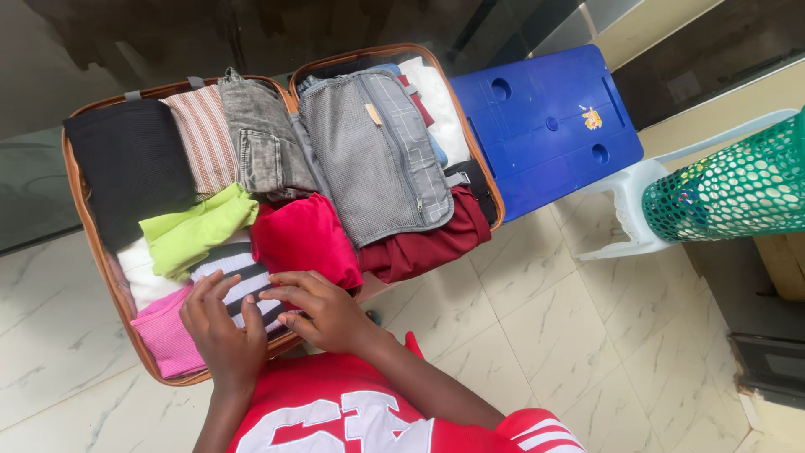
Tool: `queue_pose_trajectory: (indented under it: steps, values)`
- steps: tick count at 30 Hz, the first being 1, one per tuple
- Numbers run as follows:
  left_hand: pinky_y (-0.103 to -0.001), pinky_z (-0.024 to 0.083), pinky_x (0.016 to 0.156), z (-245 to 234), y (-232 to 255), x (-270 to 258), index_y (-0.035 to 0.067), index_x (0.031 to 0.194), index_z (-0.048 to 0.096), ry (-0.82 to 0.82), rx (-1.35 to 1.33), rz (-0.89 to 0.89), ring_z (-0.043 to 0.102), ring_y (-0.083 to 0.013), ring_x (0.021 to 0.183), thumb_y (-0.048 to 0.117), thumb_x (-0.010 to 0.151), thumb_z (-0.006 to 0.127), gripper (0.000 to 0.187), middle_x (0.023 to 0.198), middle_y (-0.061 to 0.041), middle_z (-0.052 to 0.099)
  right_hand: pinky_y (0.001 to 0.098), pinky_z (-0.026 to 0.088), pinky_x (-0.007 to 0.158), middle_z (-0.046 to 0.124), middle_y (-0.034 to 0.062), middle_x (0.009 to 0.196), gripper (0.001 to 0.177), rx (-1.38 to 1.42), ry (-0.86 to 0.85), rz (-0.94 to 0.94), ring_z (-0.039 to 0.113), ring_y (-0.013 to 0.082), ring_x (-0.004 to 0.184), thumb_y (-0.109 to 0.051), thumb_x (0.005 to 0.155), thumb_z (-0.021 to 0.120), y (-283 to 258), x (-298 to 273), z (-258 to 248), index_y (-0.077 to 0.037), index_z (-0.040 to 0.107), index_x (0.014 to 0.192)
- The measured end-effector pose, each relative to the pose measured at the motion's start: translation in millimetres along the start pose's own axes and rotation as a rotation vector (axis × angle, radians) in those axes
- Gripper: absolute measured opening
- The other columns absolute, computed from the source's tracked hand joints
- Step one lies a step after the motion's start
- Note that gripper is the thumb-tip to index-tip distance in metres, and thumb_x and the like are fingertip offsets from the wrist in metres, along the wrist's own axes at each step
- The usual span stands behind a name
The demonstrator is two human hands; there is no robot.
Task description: The person folds multiple pieces of clothing including a lime green shirt, grey denim shorts, a pink top, and a blue towel on a table and packs them into a suitcase.
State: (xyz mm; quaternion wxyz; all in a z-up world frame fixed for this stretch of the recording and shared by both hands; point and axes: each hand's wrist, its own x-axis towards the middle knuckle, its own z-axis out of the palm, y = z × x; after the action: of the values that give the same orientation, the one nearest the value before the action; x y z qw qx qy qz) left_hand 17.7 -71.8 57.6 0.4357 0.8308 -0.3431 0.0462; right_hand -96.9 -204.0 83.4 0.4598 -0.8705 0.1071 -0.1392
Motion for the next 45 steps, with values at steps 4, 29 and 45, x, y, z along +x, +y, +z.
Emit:
queue_pose_trajectory:
  steps: [4,29,45]
  values:
    - [-0.048,0.044,0.106,36,62,12,0.005,0.112,0.066,-0.173,-0.132,0.189,0.057,-0.0370,0.124,0.007,0.092,0.065,0.019,0.124,-0.015,0.063,0.0435,0.050,0.109,0.061,0.0113,0.142,0.040,-0.127,0.219,0.116,0.060,0.0323,0.128,-0.016,0.097,0.068,10,-34,-58,-0.015,0.064,0.136]
    - [-0.042,0.056,0.069,291,316,-92,0.014,0.103,0.072,-1.388,-0.333,0.674,0.073,-0.0270,0.078,0.012,0.086,0.066,0.018,0.089,-0.005,0.074,0.0423,0.049,0.106,0.053,0.0106,0.145,0.050,-0.145,0.855,0.904,0.052,0.0303,0.135,-0.018,0.092,0.073,96,-327,-212,-0.017,0.058,0.140]
    - [-0.038,0.059,0.070,497,499,-53,0.017,0.108,0.074,-1.544,-0.234,0.822,0.077,-0.0227,0.078,0.017,0.090,0.067,0.019,0.101,-0.003,0.076,0.0442,0.049,0.107,0.049,0.0102,0.149,0.051,-0.154,1.059,1.041,0.049,0.0299,0.139,-0.022,0.094,0.069,192,-376,-403,-0.019,0.056,0.143]
